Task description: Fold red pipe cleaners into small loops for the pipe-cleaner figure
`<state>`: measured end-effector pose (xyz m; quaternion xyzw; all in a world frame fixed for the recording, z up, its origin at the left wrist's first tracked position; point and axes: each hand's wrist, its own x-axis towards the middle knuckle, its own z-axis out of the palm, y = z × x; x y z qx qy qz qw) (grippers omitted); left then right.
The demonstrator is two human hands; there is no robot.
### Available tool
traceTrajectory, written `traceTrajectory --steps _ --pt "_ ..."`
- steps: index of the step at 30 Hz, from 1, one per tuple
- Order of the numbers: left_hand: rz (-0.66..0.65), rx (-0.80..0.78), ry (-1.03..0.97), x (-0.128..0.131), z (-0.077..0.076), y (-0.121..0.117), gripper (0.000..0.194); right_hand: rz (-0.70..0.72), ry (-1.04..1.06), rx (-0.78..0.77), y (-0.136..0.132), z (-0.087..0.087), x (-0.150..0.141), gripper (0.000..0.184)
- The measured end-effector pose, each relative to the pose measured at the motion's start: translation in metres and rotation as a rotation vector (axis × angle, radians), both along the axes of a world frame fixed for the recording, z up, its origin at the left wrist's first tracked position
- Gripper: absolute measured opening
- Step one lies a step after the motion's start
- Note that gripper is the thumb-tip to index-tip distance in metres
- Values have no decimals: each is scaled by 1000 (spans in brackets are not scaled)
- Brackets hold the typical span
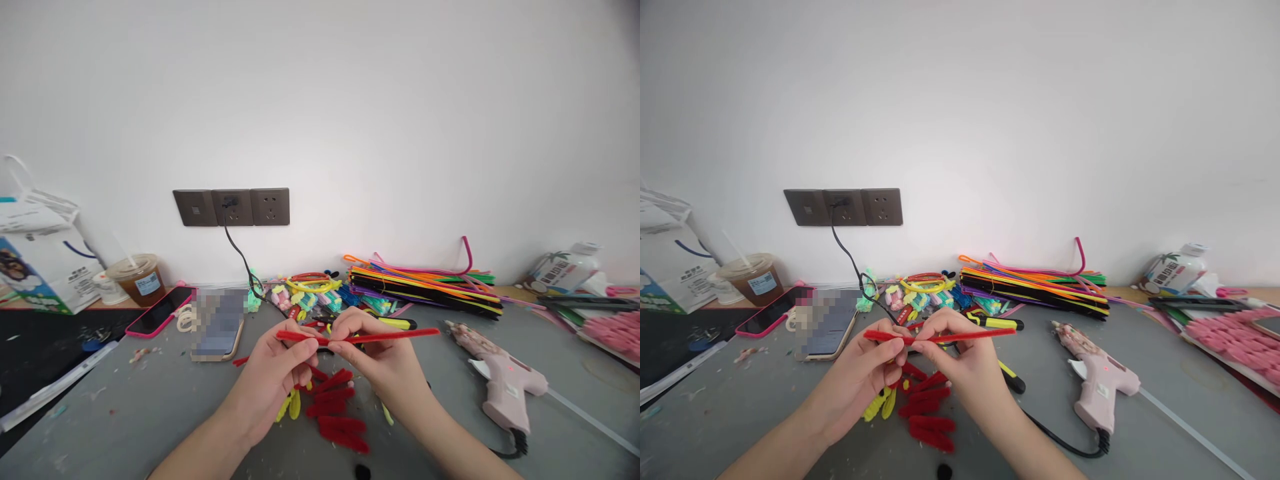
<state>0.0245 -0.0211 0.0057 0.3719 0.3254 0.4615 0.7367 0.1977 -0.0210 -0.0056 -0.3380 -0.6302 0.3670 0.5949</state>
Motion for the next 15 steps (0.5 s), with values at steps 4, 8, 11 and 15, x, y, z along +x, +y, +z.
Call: traceTrajectory --steps 4,8,11,15 --pt "-35 -3 14 -1 -2 1 25 15 -45 56 1 3 2 9" --pt "-49 -4 55 -2 -3 3 29 21 -180 146 0 8 3 14" --pt "-30 -32 52 0 -3 3 32 -32 -237 222 -2 10 1 16" --pt "3 -74 59 5 -4 2 36 -156 -346 397 -6 10 0 16"
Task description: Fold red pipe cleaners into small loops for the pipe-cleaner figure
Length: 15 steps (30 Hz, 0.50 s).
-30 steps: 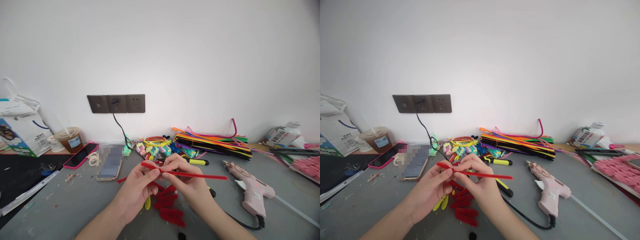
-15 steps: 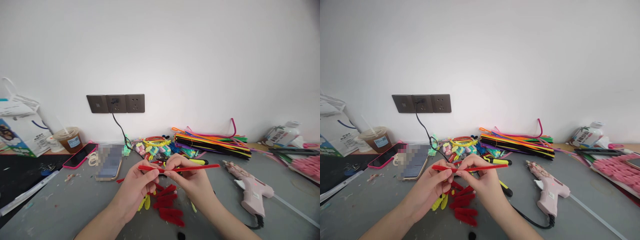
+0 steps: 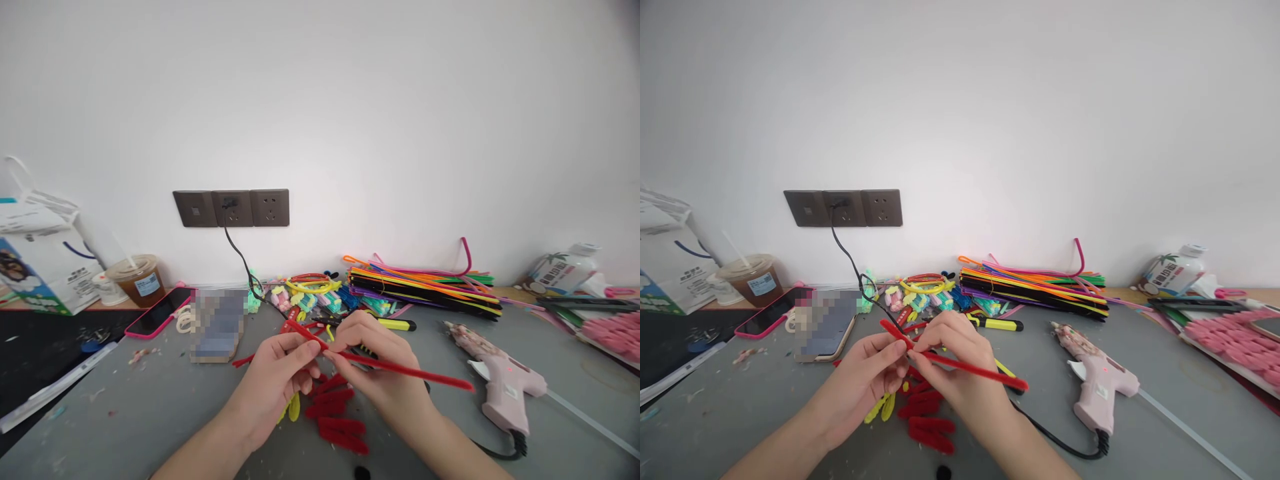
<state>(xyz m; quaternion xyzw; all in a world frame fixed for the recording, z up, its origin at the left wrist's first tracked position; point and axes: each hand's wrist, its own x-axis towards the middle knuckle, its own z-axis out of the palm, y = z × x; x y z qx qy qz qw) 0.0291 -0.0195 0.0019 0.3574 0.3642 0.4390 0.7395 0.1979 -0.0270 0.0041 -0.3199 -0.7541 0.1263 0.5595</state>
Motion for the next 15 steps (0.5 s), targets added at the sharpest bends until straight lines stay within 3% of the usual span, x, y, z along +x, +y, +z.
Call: traceTrajectory --steps 3,9,15 --pt "7 39 43 1 0 -3 37 -73 -111 110 -4 0 1 15" --pt "-37 120 100 -4 4 -2 38 -119 -253 181 -8 4 5 12" --pt "-96 199 244 -11 4 5 39 114 -312 5 2 11 20 3"
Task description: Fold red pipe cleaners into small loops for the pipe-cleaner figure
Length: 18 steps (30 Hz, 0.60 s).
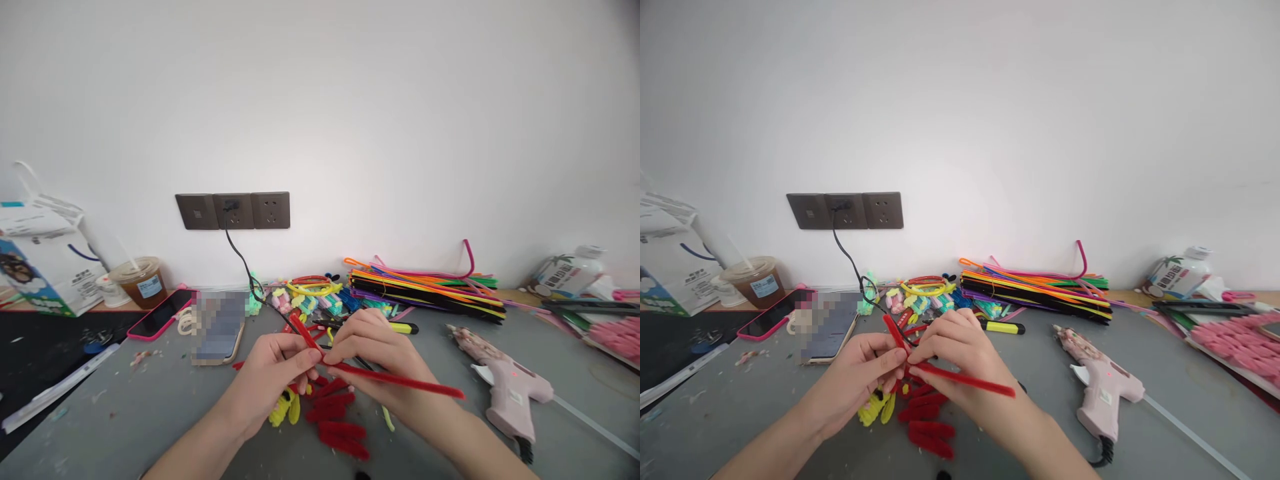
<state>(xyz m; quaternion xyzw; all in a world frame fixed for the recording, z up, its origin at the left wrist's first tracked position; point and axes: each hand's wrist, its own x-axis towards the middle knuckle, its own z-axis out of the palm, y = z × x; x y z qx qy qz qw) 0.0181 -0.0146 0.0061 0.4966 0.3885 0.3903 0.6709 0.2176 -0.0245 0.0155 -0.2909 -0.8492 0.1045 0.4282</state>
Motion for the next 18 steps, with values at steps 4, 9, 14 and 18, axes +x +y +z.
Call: traceTrajectory --steps 4,9,14,18 --pt "-131 18 91 -1 2 -4 38 148 135 -384 0 9 11 10" --pt "-353 -15 52 -1 9 -11 32 381 250 -770 -4 14 11 16" --pt "-373 -43 -30 1 9 -13 26 503 334 -893 -4 11 10 13" --pt "-172 -79 -102 4 5 -12 32 417 390 -843 -3 12 13 13"
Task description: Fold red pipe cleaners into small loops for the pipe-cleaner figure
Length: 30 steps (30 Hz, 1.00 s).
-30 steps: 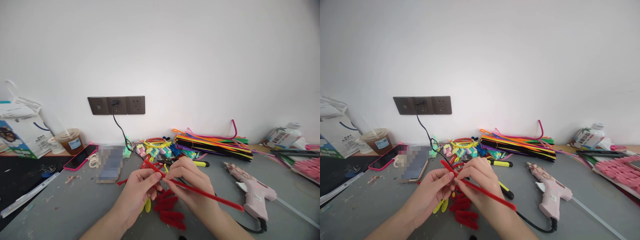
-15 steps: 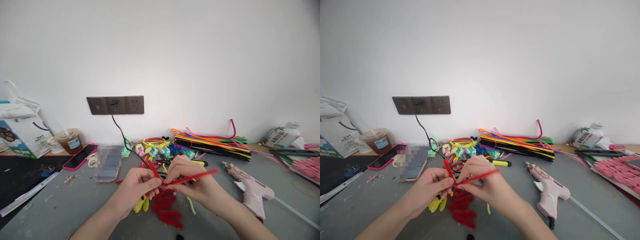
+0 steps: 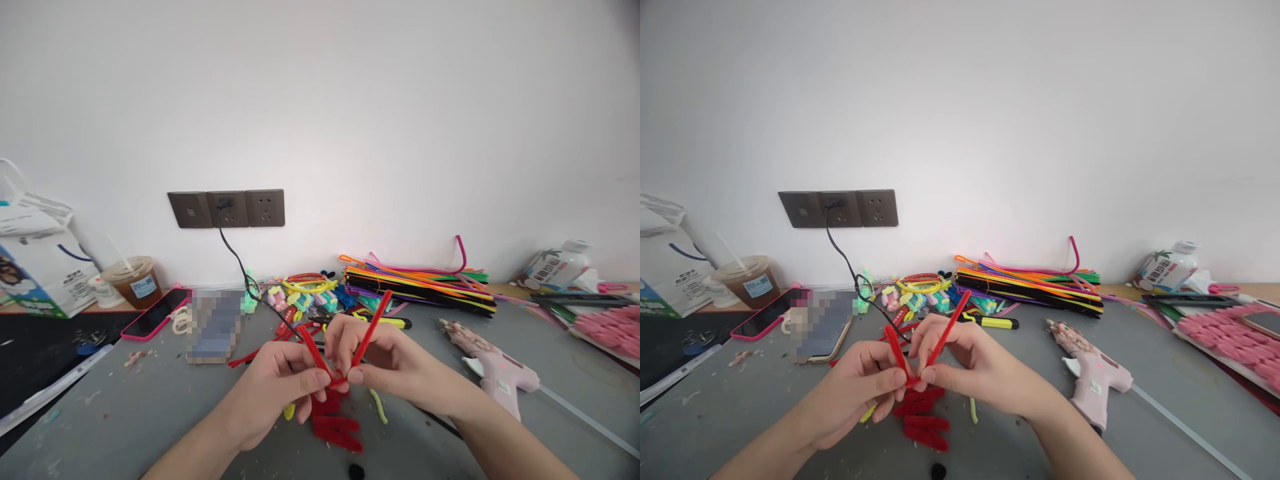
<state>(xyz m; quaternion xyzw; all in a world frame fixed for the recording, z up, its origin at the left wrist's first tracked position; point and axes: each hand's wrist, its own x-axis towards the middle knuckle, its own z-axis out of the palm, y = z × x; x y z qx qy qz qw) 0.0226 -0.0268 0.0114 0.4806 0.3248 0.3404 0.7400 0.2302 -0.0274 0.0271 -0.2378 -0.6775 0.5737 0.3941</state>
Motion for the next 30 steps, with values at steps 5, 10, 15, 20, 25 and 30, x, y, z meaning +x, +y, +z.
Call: traceTrajectory --steps 5,10,15,20,25,30 --pt "1 6 -15 0 -1 -1 32 -14 -8 35 0 3 2 14" --pt "-66 90 69 -2 4 -2 30 5 -29 54 0 2 1 10" --pt "-223 98 134 -4 4 -3 24 41 -61 13 0 -2 -1 12" --pt "-321 83 176 -6 6 -4 25 109 2 -132 -1 -3 -7 18" --pt "-277 5 102 -3 7 -3 35 15 53 -157 2 -4 -11 19" --pt "-230 -21 74 -2 4 -1 35 -45 83 -170 4 -6 -13 21"
